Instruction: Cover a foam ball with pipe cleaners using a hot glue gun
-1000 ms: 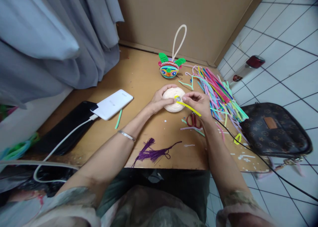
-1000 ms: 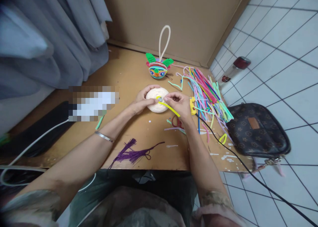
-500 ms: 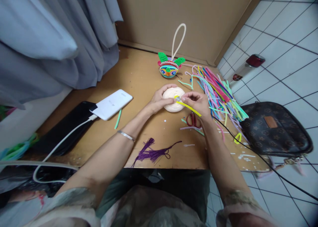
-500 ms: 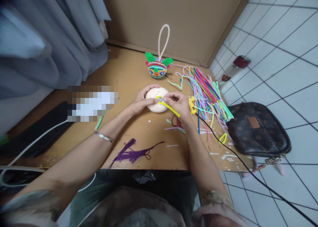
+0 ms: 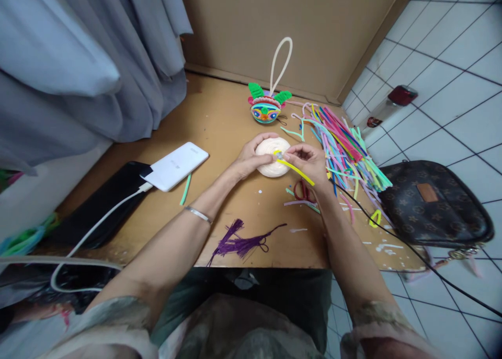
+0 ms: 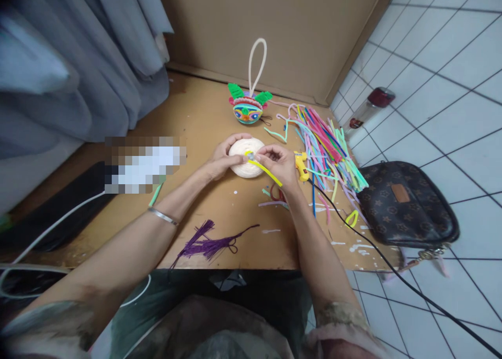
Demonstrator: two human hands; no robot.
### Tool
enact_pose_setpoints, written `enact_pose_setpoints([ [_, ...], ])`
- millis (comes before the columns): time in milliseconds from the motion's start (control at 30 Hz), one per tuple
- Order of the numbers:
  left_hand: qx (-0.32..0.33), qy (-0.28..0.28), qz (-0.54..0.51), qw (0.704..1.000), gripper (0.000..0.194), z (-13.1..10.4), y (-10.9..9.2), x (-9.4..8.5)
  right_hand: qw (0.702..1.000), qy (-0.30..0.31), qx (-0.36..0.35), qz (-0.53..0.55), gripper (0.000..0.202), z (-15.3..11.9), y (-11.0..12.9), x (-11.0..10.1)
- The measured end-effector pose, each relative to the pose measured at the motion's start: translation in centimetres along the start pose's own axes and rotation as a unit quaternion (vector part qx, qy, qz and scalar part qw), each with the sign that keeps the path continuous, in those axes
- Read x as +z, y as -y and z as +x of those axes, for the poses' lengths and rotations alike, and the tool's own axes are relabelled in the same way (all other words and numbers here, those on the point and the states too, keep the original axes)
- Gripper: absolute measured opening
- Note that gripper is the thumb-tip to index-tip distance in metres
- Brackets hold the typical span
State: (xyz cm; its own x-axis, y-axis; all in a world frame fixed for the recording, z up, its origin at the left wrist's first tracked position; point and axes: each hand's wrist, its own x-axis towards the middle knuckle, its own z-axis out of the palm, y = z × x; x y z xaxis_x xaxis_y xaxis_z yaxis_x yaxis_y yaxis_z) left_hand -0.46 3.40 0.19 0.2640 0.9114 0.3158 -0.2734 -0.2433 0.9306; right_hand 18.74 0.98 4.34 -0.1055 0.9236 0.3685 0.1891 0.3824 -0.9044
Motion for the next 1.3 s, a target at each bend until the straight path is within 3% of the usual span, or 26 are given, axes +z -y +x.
enact_pose_setpoints([
  [500, -0.002, 0.005, -0.016, 1.000, 0.078, 0.0, 0.1, 0.0, 0.998, 0.015, -0.048, -0.028, 0.047, -0.4, 0.7, 0.0],
  [867, -0.001, -0.002, -0.015, 1.000, 0.076, 0.0, -0.1, 0.1, 0.993, 0.017, -0.096, -0.062, 0.036, -0.5, 1.0, -0.2],
  [1300, 0.006, 0.009, 0.011, 1.000, 0.077, -0.1, 0.0, 0.0, 0.993, 0.031, -0.105, -0.052, 0.031, -0.3, 0.6, -0.6],
])
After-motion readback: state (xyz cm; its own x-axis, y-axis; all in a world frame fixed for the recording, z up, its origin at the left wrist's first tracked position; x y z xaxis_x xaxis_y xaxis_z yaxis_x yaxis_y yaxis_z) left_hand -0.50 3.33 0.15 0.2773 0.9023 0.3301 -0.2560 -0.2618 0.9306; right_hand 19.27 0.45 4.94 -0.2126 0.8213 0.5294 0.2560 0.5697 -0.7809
